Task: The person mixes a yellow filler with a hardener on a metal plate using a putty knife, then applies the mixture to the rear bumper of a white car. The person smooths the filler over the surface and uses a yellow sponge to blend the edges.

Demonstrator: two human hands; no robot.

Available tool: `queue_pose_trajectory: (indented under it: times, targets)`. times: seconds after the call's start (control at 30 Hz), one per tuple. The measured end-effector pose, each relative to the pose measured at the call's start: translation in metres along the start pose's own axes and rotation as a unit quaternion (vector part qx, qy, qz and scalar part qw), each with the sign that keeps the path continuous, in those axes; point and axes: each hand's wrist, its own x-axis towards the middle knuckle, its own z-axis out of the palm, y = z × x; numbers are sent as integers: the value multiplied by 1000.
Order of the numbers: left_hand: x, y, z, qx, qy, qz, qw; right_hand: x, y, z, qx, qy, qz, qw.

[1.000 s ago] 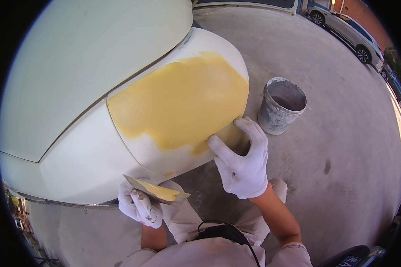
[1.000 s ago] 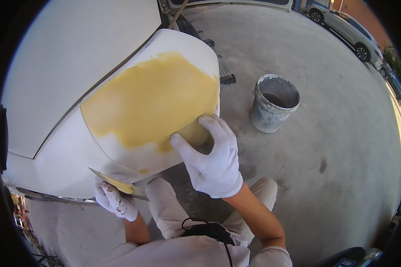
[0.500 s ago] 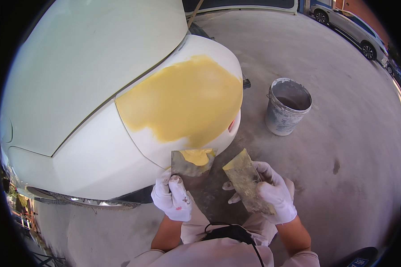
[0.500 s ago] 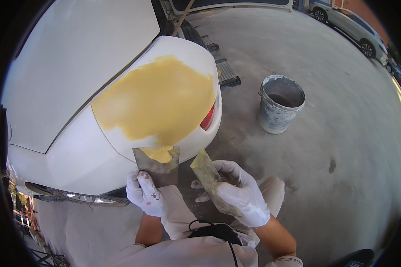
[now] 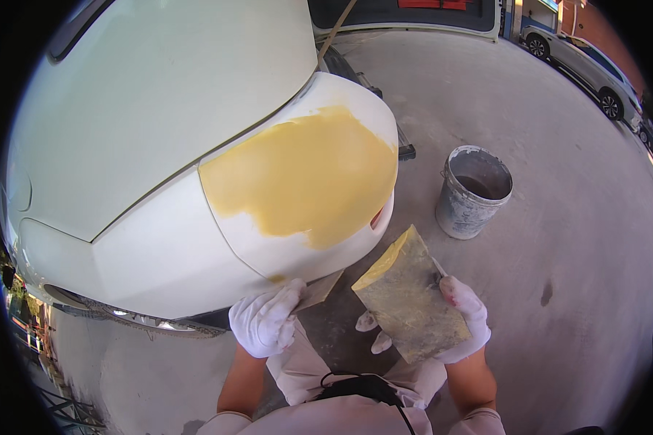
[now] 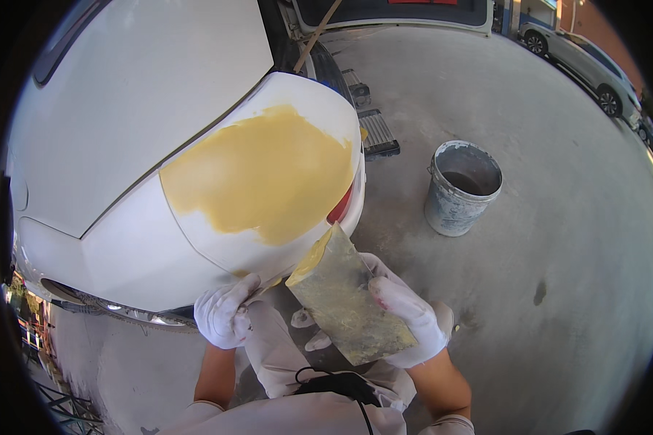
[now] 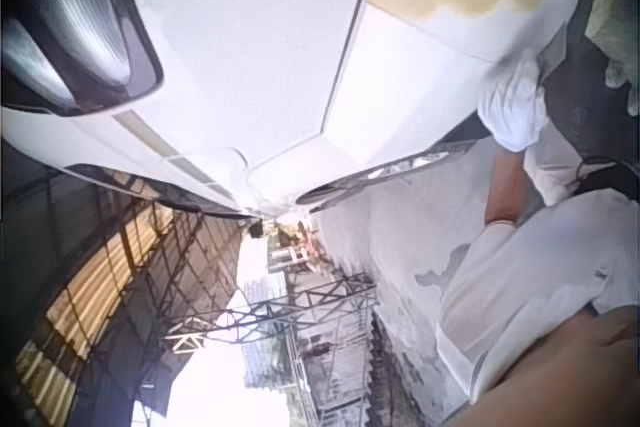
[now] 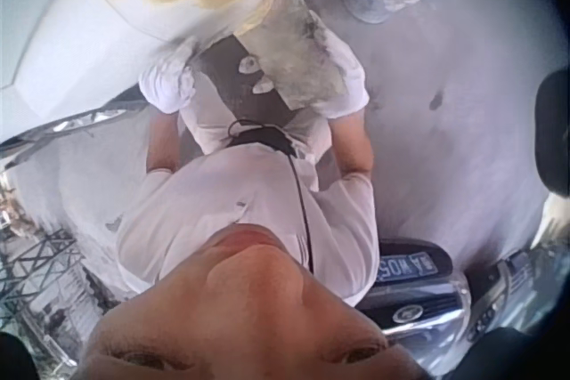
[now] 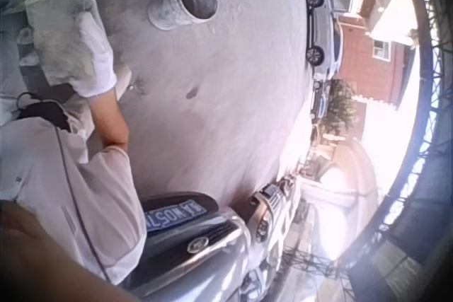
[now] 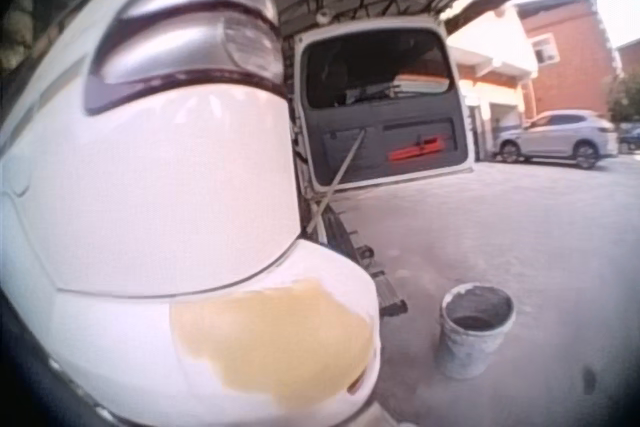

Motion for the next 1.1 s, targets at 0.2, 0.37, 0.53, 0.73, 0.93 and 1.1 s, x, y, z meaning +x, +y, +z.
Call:
queue_pose_trajectory:
  times: [0.2, 0.37, 0.53, 0.73, 0.93, 1.1]
  targets:
    - [-2, -39, -10, -48, 163, -18, 985, 74, -83, 24, -815, 20, -350, 461]
    - [-8, -49, 1, -35, 207, -40, 977, 115, -114, 57, -883, -59, -291, 364]
    - [-20, -52, -3, -40, 172, -47, 983, 117, -108, 52, -896, -56, -266, 351]
    - [-25, -49, -3, -24, 158, -49, 986, 93, -73, 10, -877, 13, -338, 341]
    - [-23, -51, -1, -44, 142, -40, 988, 91, -17, -54, -805, 82, -433, 398]
    - [-26, -57, 6, -86, 194, -6, 977, 83, -28, -42, -797, 78, -423, 424]
